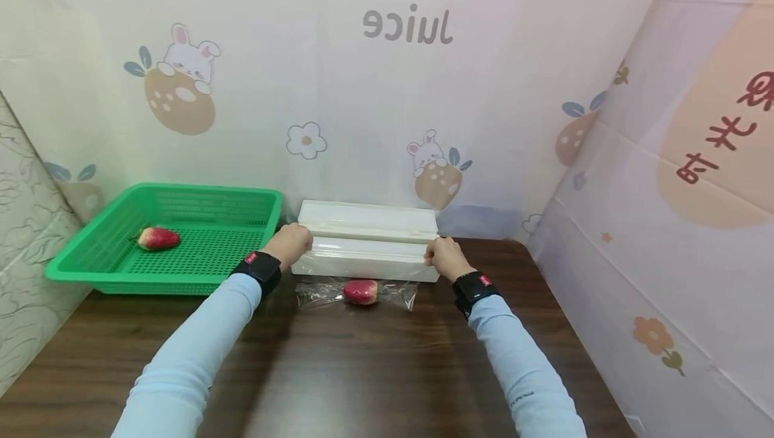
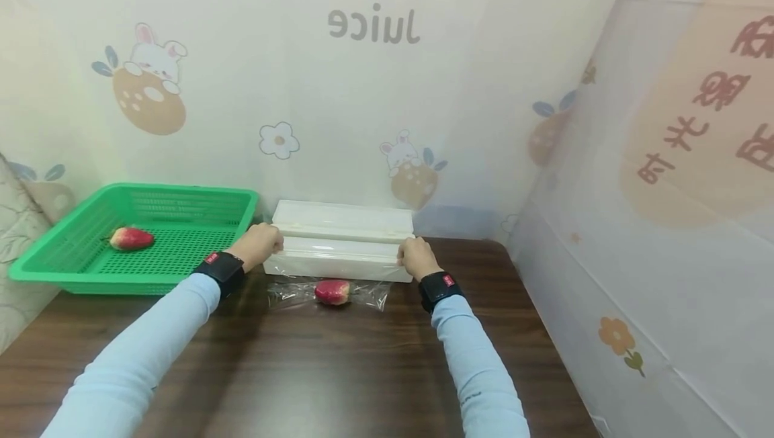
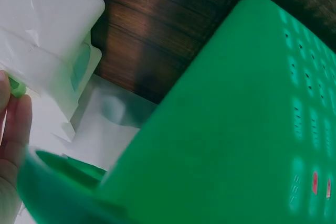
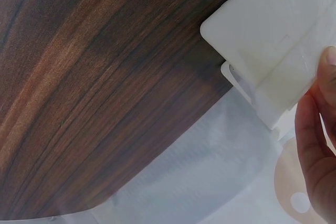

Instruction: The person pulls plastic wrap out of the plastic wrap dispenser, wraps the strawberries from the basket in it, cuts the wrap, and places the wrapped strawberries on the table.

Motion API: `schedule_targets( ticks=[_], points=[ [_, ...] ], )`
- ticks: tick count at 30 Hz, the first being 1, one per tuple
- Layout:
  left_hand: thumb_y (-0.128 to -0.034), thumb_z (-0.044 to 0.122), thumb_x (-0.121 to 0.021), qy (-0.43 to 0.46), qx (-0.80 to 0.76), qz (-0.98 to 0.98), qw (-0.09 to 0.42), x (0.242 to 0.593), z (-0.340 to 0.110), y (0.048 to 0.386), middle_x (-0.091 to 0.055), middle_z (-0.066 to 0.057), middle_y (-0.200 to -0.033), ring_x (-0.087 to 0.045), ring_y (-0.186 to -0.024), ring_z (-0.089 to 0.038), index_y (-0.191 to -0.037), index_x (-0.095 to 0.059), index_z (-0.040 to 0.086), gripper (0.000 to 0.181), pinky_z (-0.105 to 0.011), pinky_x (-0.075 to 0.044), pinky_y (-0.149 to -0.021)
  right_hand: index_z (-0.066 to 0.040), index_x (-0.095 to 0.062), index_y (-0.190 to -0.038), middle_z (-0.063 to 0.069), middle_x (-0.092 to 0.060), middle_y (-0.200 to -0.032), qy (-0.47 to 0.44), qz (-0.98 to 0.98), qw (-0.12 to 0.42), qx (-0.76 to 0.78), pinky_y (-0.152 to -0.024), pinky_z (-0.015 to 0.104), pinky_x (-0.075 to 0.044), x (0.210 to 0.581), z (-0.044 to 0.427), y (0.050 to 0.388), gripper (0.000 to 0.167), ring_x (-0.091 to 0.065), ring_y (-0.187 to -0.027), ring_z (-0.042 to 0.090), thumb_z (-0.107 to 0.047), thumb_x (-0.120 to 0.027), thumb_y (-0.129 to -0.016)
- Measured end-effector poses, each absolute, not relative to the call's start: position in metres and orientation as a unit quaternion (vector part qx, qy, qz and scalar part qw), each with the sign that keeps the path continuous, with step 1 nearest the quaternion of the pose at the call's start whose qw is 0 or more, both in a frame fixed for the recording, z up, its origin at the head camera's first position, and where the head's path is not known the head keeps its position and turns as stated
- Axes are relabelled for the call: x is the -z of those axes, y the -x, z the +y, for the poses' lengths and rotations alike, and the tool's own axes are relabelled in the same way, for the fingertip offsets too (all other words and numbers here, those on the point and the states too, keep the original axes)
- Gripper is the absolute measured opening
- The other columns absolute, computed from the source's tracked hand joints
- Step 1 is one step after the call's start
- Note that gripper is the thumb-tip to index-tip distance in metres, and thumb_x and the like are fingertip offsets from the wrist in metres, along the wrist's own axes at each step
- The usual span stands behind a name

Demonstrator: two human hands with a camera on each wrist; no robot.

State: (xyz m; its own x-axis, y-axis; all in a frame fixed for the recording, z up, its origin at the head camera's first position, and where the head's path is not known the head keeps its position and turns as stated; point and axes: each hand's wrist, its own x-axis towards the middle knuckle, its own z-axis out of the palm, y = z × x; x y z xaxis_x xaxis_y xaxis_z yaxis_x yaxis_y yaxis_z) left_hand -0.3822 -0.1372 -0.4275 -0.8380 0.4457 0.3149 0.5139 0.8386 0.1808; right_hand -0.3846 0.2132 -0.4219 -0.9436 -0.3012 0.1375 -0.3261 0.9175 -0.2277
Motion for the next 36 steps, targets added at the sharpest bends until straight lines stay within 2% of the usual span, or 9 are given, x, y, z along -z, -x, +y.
schedule_targets(
  ticks=[6,13,17,20,23,25,30,32,36],
  points=[
    [-0.0669,-0.013,-0.054,0.25,0.121,-0.952,0.127,0.427,-0.146,0.383,-0.037,0.004,-0.056,-0.03,-0.056,-0.015,-0.051,-0.043,0.012,0.031,-0.026,-0.024,-0.053,-0.005,-0.073,-0.078,0.009,-0.068,-0.083,-0.162,-0.978,0.045,-0.124,-0.071,0.037,-0.051,0.42,0.214,0.385,0.006,-0.063,-0.08,0.025,-0.01,-0.071,-0.077],
    [-0.065,-0.014,-0.049,0.248,0.133,-0.953,0.115,0.427,-0.149,0.385,-0.026,0.003,-0.056,-0.025,-0.055,-0.014,-0.052,-0.031,0.014,0.036,-0.026,-0.019,-0.052,-0.005,-0.072,-0.076,0.009,-0.068,-0.08,-0.169,-0.975,0.066,-0.131,-0.071,0.038,-0.051,0.421,0.215,0.385,0.005,-0.063,-0.077,0.025,-0.01,-0.072,-0.076],
    [-0.0703,-0.014,-0.053,0.235,0.137,-0.957,0.104,0.427,-0.151,0.382,-0.045,0.001,-0.057,-0.037,-0.055,-0.015,-0.056,-0.056,0.008,0.026,-0.027,-0.033,-0.052,-0.006,-0.073,-0.076,0.008,-0.068,-0.078,-0.174,-0.973,0.073,-0.13,-0.071,0.038,-0.051,0.423,0.215,0.385,0.006,-0.063,-0.077,0.025,-0.012,-0.072,-0.076],
    [-0.0743,-0.011,-0.057,0.222,0.126,-0.962,0.097,0.42,-0.146,0.374,-0.065,-0.009,-0.075,-0.057,-0.067,-0.021,-0.079,-0.07,0.001,0.018,-0.034,-0.048,-0.063,-0.006,-0.073,-0.077,0.008,-0.069,-0.078,-0.176,-0.973,0.074,-0.128,-0.071,0.038,-0.051,0.424,0.216,0.385,0.006,-0.063,-0.077,0.025,-0.012,-0.073,-0.075],
    [-0.0756,-0.006,-0.062,0.232,0.123,-0.958,0.113,0.413,-0.129,0.36,-0.066,-0.015,-0.098,-0.063,-0.088,-0.029,-0.099,-0.068,0.0,0.025,-0.04,-0.051,-0.077,-0.006,-0.073,-0.076,0.008,-0.068,-0.079,-0.173,-0.974,0.071,-0.132,-0.069,0.038,-0.051,0.423,0.216,0.385,0.006,-0.063,-0.077,0.025,-0.011,-0.073,-0.075],
    [-0.0753,-0.004,-0.064,0.269,0.131,-0.946,0.128,0.413,-0.111,0.35,-0.064,-0.014,-0.103,-0.062,-0.093,-0.029,-0.104,-0.066,0.002,0.03,-0.038,-0.051,-0.081,-0.005,-0.072,-0.076,0.008,-0.068,-0.079,-0.166,-0.974,0.067,-0.136,-0.068,0.038,-0.051,0.422,0.216,0.384,0.005,-0.062,-0.076,0.025,-0.01,-0.073,-0.075],
    [-0.0766,0.001,-0.065,0.394,0.14,-0.894,0.157,0.433,-0.062,0.33,-0.064,-0.007,-0.099,-0.062,-0.092,-0.022,-0.098,-0.068,0.004,0.022,-0.033,-0.051,-0.08,-0.004,-0.072,-0.077,0.009,-0.068,-0.079,-0.154,-0.975,0.063,-0.146,-0.067,0.037,-0.051,0.419,0.218,0.382,0.007,-0.062,-0.076,0.025,-0.011,-0.072,-0.075],
    [-0.0762,0.006,-0.069,0.407,0.132,-0.889,0.162,0.445,-0.049,0.326,-0.063,-0.005,-0.097,-0.061,-0.092,-0.02,-0.097,-0.068,0.005,0.02,-0.031,-0.051,-0.08,-0.003,-0.072,-0.079,0.009,-0.068,-0.08,-0.156,-0.975,0.06,-0.147,-0.068,0.037,-0.051,0.419,0.217,0.382,0.008,-0.062,-0.077,0.025,-0.011,-0.072,-0.076],
    [-0.0708,0.014,-0.077,0.38,0.128,-0.905,0.146,0.465,-0.037,0.325,-0.06,-0.004,-0.102,-0.057,-0.099,-0.02,-0.102,-0.065,0.005,0.034,-0.031,-0.048,-0.086,-0.003,-0.073,-0.082,0.01,-0.068,-0.081,-0.161,-0.975,0.049,-0.146,-0.07,0.038,-0.051,0.419,0.217,0.382,0.01,-0.062,-0.079,0.025,-0.011,-0.071,-0.077]
  ],
)
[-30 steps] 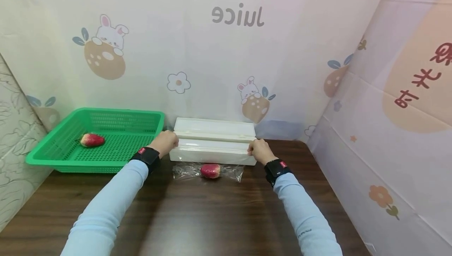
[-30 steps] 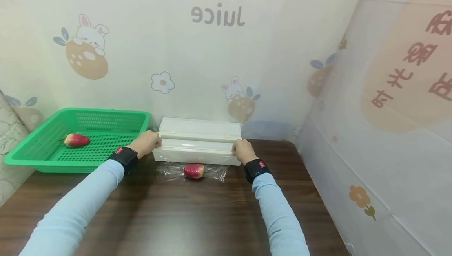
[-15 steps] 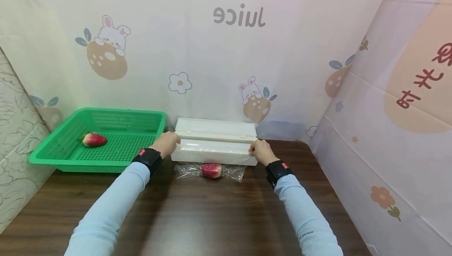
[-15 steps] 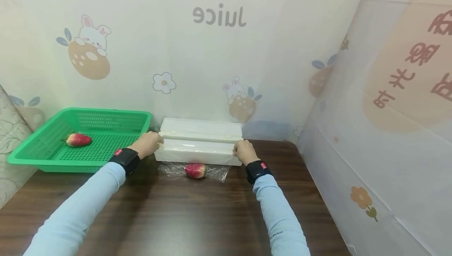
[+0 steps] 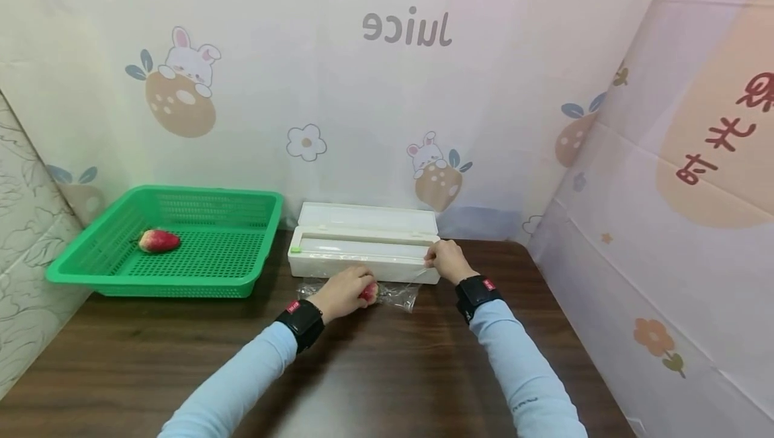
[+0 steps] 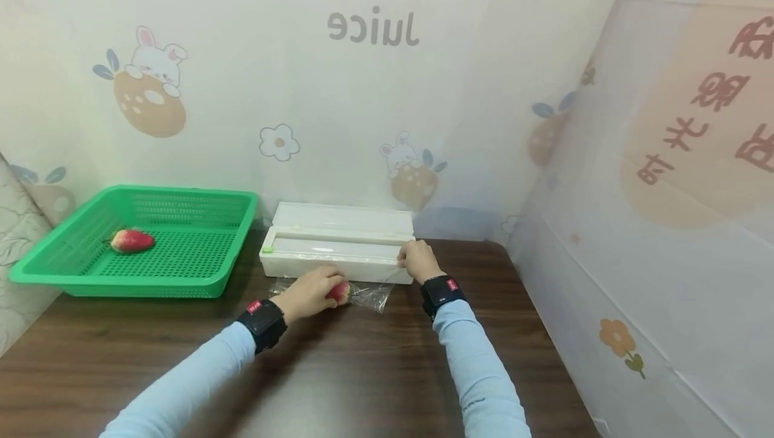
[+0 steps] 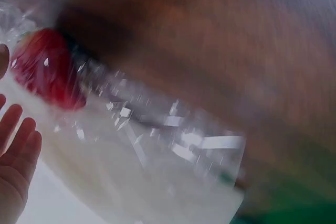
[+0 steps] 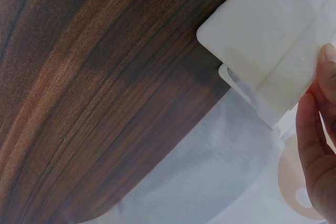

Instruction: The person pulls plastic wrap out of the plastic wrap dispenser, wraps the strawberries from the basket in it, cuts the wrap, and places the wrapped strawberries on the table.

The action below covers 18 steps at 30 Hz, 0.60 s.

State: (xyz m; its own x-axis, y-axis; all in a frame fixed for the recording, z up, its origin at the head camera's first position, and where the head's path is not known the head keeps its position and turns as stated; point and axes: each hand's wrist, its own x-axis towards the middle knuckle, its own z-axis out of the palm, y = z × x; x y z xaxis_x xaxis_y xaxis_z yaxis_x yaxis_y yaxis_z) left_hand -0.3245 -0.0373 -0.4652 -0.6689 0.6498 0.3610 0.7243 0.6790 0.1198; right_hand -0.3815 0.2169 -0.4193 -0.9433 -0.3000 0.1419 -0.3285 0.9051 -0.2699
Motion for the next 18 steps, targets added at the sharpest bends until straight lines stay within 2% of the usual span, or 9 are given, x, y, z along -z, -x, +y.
schedule_targets(
  ticks=[4,13,18],
  points=[
    [-0.0682,0.014,-0.079,0.358,0.14,-0.915,0.123,0.478,-0.036,0.326,-0.057,-0.006,-0.107,-0.054,-0.102,-0.022,-0.107,-0.062,0.006,0.044,-0.034,-0.046,-0.087,-0.004,-0.073,-0.083,0.009,-0.068,-0.082,-0.164,-0.974,0.044,-0.147,-0.071,0.038,-0.052,0.42,0.216,0.382,0.01,-0.063,-0.08,0.026,-0.012,-0.071,-0.077],
    [-0.0675,0.006,-0.078,0.359,0.152,-0.911,0.131,0.491,-0.04,0.323,-0.058,-0.006,-0.103,-0.057,-0.096,-0.023,-0.108,-0.058,0.007,0.045,-0.035,-0.048,-0.084,-0.003,-0.073,-0.091,0.01,-0.069,-0.089,-0.194,-0.969,0.016,-0.152,-0.073,0.036,-0.052,0.421,0.219,0.385,0.013,-0.063,-0.085,0.025,-0.01,-0.067,-0.081],
    [-0.0683,0.009,-0.078,0.365,0.165,-0.91,0.106,0.489,-0.039,0.318,-0.06,-0.004,-0.104,-0.058,-0.097,-0.021,-0.109,-0.057,0.008,0.046,-0.036,-0.048,-0.085,-0.003,-0.072,-0.093,0.012,-0.069,-0.092,-0.191,-0.97,0.026,-0.147,-0.076,0.037,-0.051,0.418,0.222,0.384,0.014,-0.063,-0.088,0.026,-0.009,-0.064,-0.084]
  ],
)
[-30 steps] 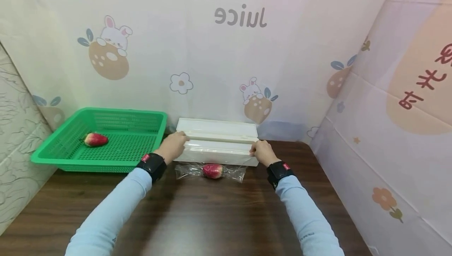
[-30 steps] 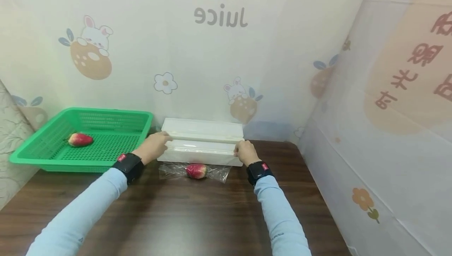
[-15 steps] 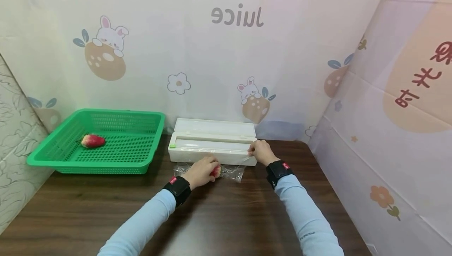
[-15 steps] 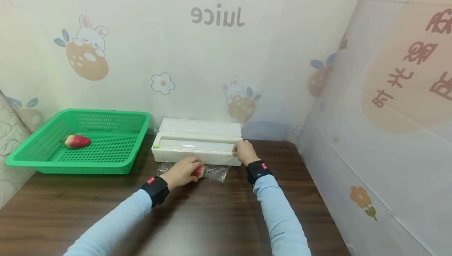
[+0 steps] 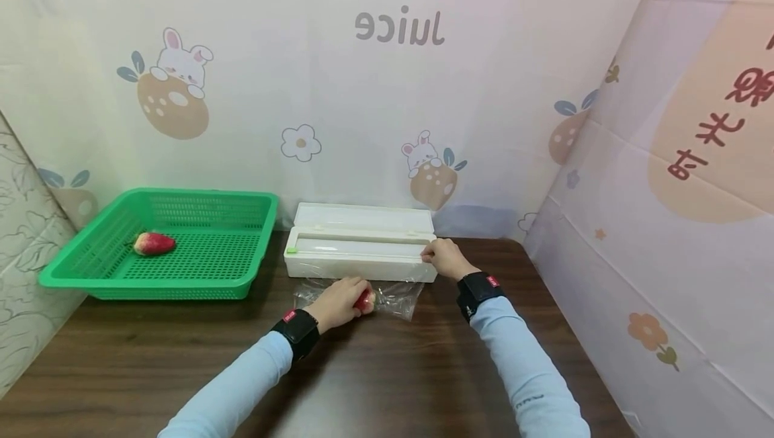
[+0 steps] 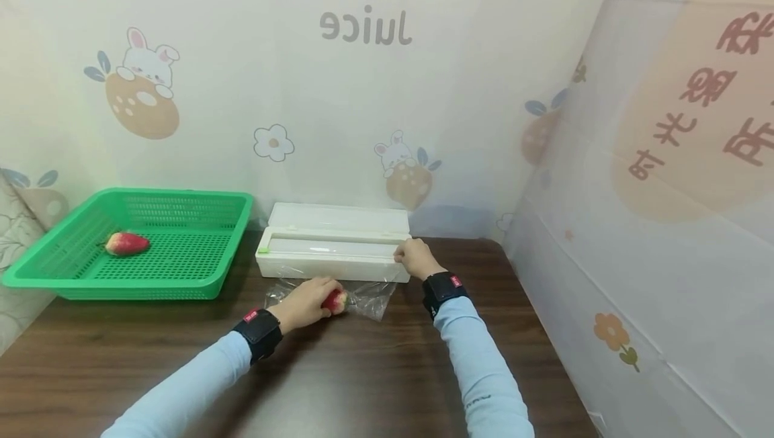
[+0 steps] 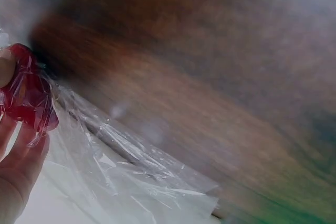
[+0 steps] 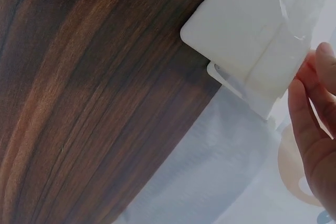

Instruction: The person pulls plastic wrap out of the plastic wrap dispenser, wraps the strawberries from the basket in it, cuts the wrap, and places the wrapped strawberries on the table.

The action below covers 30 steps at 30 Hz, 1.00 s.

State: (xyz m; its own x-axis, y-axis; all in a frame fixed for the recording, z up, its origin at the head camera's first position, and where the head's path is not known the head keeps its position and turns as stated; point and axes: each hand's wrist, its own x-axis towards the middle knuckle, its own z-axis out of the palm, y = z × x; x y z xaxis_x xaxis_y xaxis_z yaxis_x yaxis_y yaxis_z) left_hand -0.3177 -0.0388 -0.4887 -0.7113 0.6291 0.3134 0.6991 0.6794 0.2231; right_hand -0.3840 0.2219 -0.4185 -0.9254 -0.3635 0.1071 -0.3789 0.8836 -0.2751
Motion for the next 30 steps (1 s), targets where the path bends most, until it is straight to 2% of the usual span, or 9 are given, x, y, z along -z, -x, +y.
schedule_targets(
  ticks=[6,9,15,19,25,27,30],
  points=[
    [-0.071,0.015,-0.076,0.36,0.188,-0.911,0.076,0.485,-0.043,0.304,-0.06,-0.003,-0.102,-0.058,-0.094,-0.018,-0.106,-0.061,0.008,0.038,-0.033,-0.048,-0.083,-0.001,-0.07,-0.099,0.013,-0.067,-0.098,-0.206,-0.966,0.048,-0.148,-0.082,0.042,-0.049,0.421,0.219,0.379,0.017,-0.061,-0.097,0.03,-0.009,-0.062,-0.085],
    [-0.0723,0.017,-0.075,0.352,0.207,-0.911,0.054,0.483,-0.045,0.297,-0.057,-0.003,-0.102,-0.058,-0.089,-0.017,-0.106,-0.062,0.009,0.037,-0.031,-0.049,-0.077,-0.002,-0.069,-0.101,0.013,-0.065,-0.104,-0.225,-0.961,0.067,-0.145,-0.087,0.043,-0.047,0.422,0.214,0.373,0.018,-0.058,-0.102,0.031,-0.008,-0.062,-0.086],
    [-0.0754,0.02,-0.073,0.336,0.23,-0.913,0.011,0.48,-0.047,0.288,-0.056,-0.002,-0.105,-0.057,-0.088,-0.014,-0.11,-0.063,0.008,0.038,-0.027,-0.049,-0.076,-0.003,-0.069,-0.099,0.009,-0.067,-0.098,-0.3,-0.94,0.098,-0.132,-0.085,0.038,-0.048,0.425,0.193,0.356,0.017,-0.062,-0.095,0.025,-0.002,-0.062,-0.083],
    [-0.0762,0.023,-0.072,0.338,0.243,-0.909,0.004,0.479,-0.047,0.281,-0.06,-0.001,-0.105,-0.057,-0.09,-0.012,-0.11,-0.061,0.01,0.038,-0.03,-0.049,-0.079,-0.003,-0.07,-0.098,0.008,-0.07,-0.095,-0.359,-0.923,0.052,-0.131,-0.083,0.034,-0.05,0.431,0.174,0.343,0.019,-0.064,-0.091,0.022,0.002,-0.06,-0.082],
    [-0.0799,0.024,-0.069,0.359,0.244,-0.901,-0.008,0.48,-0.044,0.265,-0.062,0.001,-0.105,-0.058,-0.096,-0.012,-0.11,-0.06,0.011,0.034,-0.032,-0.048,-0.085,-0.005,-0.068,-0.108,0.005,-0.067,-0.109,-0.42,-0.897,-0.058,-0.127,-0.089,0.029,-0.048,0.44,0.15,0.33,0.04,-0.061,-0.104,0.019,0.014,-0.053,-0.076],
    [-0.0818,0.026,-0.067,0.365,0.234,-0.901,-0.015,0.48,-0.043,0.26,-0.062,0.0,-0.11,-0.058,-0.102,-0.013,-0.112,-0.06,0.011,0.035,-0.033,-0.047,-0.089,-0.007,-0.066,-0.111,0.004,-0.065,-0.114,-0.443,-0.886,-0.079,-0.115,-0.092,0.027,-0.046,0.446,0.145,0.328,0.045,-0.059,-0.108,0.017,0.015,-0.051,-0.075],
    [-0.0838,0.028,-0.065,0.375,0.225,-0.899,-0.016,0.481,-0.042,0.254,-0.061,-0.001,-0.114,-0.057,-0.107,-0.015,-0.115,-0.059,0.009,0.037,-0.034,-0.046,-0.092,-0.01,-0.066,-0.113,0.002,-0.063,-0.117,-0.479,-0.868,-0.092,-0.095,-0.093,0.024,-0.045,0.459,0.141,0.329,0.042,-0.058,-0.11,0.014,0.012,-0.053,-0.079]
  ],
)
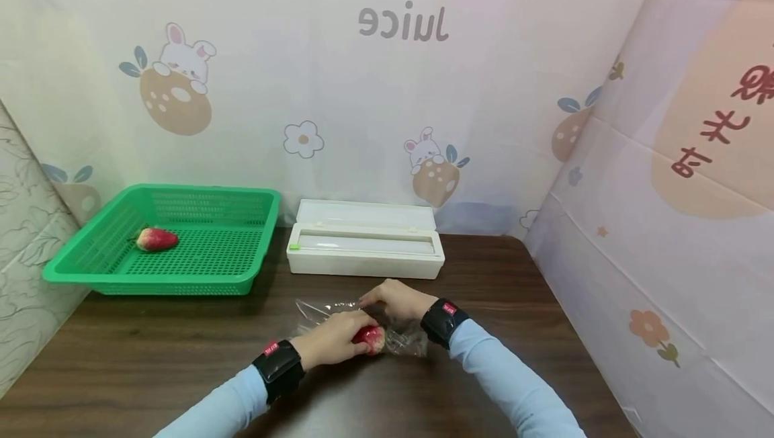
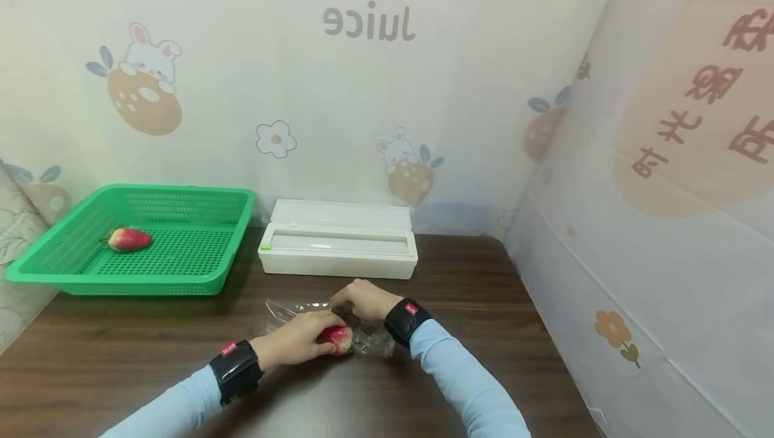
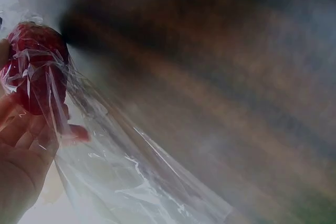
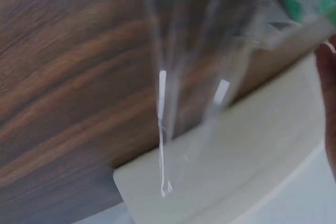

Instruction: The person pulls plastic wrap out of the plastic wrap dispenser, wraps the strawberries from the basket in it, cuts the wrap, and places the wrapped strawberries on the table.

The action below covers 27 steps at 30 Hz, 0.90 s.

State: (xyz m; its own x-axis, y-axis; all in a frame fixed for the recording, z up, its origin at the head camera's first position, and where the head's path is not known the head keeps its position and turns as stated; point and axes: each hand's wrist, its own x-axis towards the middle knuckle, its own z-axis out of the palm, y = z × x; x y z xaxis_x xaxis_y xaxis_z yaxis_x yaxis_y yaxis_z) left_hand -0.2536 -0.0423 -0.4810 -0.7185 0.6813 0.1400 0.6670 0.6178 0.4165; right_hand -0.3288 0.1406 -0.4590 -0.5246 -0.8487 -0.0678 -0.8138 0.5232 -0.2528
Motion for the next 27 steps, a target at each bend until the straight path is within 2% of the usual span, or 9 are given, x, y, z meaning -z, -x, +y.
schedule_targets(
  ticks=[6,10,13,18,27],
  points=[
    [-0.0852,0.03,-0.063,-0.384,-0.222,0.896,0.009,0.484,-0.044,0.246,-0.059,-0.001,-0.117,-0.056,-0.109,-0.015,-0.117,-0.058,0.008,0.039,-0.032,-0.045,-0.093,-0.019,-0.067,-0.111,-0.001,-0.061,-0.121,0.547,0.834,0.063,0.034,-0.091,0.02,-0.045,0.481,0.138,0.326,0.039,-0.058,-0.109,0.01,0.004,-0.061,-0.079],
    [-0.0857,0.03,-0.063,-0.387,-0.224,0.894,0.01,0.485,-0.045,0.244,-0.06,-0.001,-0.116,-0.056,-0.108,-0.014,-0.117,-0.058,0.008,0.038,-0.03,-0.045,-0.093,-0.018,-0.066,-0.113,-0.001,-0.059,-0.125,0.584,0.811,0.037,-0.006,-0.09,0.02,-0.046,0.487,0.135,0.323,0.03,-0.057,-0.111,0.01,-0.01,-0.063,-0.084],
    [-0.0851,0.03,-0.063,-0.386,-0.227,0.894,0.01,0.484,-0.046,0.242,-0.06,-0.001,-0.116,-0.057,-0.108,-0.015,-0.116,-0.059,0.008,0.038,-0.031,-0.046,-0.092,-0.017,-0.064,-0.117,0.0,-0.056,-0.128,0.587,0.808,0.034,-0.02,-0.092,0.023,-0.045,0.486,0.134,0.323,0.032,-0.055,-0.115,0.012,-0.015,-0.061,-0.086],
    [-0.0833,0.029,-0.065,-0.38,-0.222,0.898,0.003,0.482,-0.045,0.241,-0.061,-0.002,-0.116,-0.058,-0.107,-0.017,-0.114,-0.061,0.008,0.037,-0.033,-0.046,-0.092,-0.02,-0.061,-0.121,-0.001,-0.054,-0.131,0.577,0.815,0.041,-0.029,-0.094,0.026,-0.045,0.484,0.134,0.327,0.035,-0.052,-0.118,0.013,-0.012,-0.058,-0.087],
    [-0.0817,0.026,-0.067,-0.395,-0.221,0.892,0.0,0.481,-0.044,0.245,-0.064,0.001,-0.107,-0.059,-0.103,-0.013,-0.109,-0.064,0.01,0.032,-0.033,-0.048,-0.088,-0.019,-0.056,-0.127,-0.004,-0.05,-0.134,0.554,0.829,0.069,-0.031,-0.095,0.028,-0.044,0.488,0.135,0.336,0.045,-0.047,-0.123,0.013,-0.005,-0.059,-0.084]
  ],
)
